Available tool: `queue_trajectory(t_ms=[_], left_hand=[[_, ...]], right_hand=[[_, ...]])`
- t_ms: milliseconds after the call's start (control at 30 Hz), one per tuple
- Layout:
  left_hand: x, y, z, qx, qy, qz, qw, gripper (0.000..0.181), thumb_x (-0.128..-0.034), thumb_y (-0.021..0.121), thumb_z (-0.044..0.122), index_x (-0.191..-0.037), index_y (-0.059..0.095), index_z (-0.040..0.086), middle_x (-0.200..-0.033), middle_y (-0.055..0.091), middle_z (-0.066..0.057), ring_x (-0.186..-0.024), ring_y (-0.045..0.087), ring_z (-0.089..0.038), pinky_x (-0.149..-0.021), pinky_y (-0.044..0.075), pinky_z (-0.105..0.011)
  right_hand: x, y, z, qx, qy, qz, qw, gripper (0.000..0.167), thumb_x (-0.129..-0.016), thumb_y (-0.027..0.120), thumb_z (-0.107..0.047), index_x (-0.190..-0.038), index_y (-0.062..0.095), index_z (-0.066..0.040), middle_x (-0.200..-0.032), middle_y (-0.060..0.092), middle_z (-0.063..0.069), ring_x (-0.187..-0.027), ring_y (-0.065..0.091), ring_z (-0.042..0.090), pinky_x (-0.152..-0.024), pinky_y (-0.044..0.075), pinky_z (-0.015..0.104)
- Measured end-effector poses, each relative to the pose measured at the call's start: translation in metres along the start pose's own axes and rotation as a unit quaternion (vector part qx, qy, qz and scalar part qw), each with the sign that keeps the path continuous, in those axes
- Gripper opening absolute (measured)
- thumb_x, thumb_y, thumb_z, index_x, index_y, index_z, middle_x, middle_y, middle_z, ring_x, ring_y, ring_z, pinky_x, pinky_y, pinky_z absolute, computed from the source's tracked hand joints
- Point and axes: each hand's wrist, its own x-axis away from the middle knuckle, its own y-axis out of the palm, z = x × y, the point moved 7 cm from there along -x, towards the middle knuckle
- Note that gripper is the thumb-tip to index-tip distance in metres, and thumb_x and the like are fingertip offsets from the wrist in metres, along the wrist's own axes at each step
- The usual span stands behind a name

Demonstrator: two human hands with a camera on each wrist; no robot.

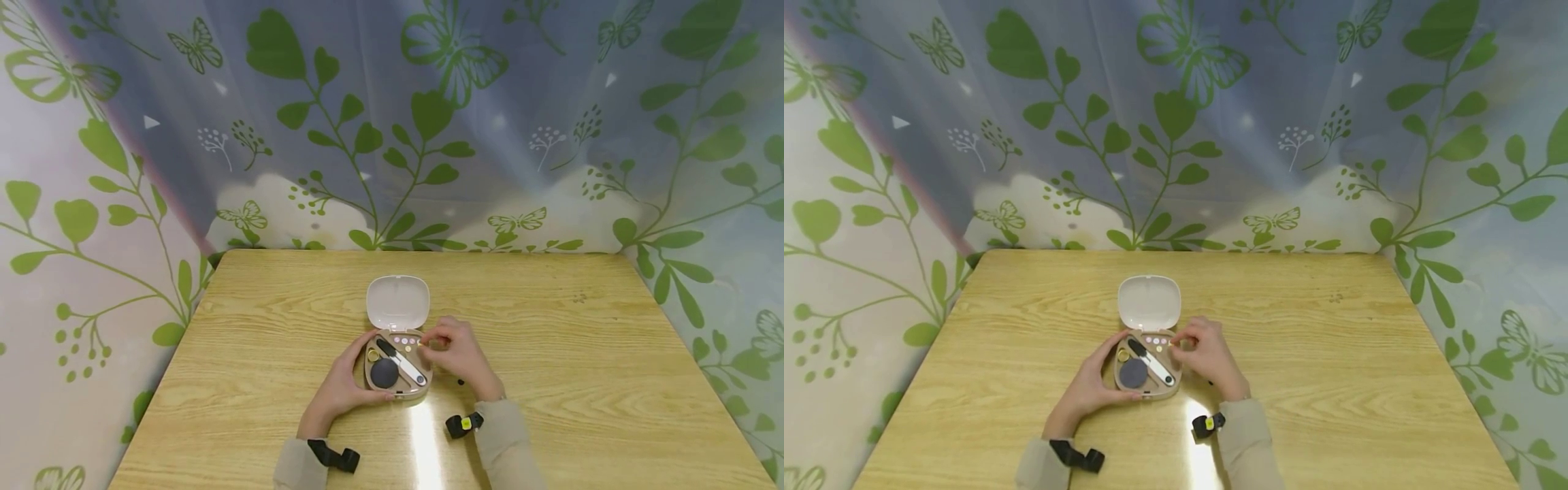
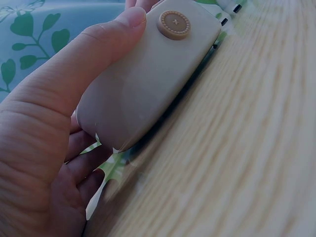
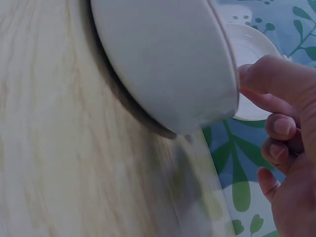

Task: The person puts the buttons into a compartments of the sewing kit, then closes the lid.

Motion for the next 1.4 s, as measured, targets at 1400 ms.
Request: queue_trajectory(t_ms=[1400], left_hand=[[-0.007,0.005,-0.042,-0.017,0.01,0.008,0.9998,0.117,-0.0535,0.098,0.043,-0.153,0.036,0.031,-0.151,0.042,0.006,-0.141,0.036,-0.019,-0.117,0.027,-0.048]], right_hand=[[0.001,0.014,0.004,0.029,-0.006,-0.006,0.9995,0.014,-0.072,0.087,-0.008,-0.079,0.077,-0.016,-0.064,0.049,0.006,-0.065,0.039,0.007,-0.072,0.028,0.033]])
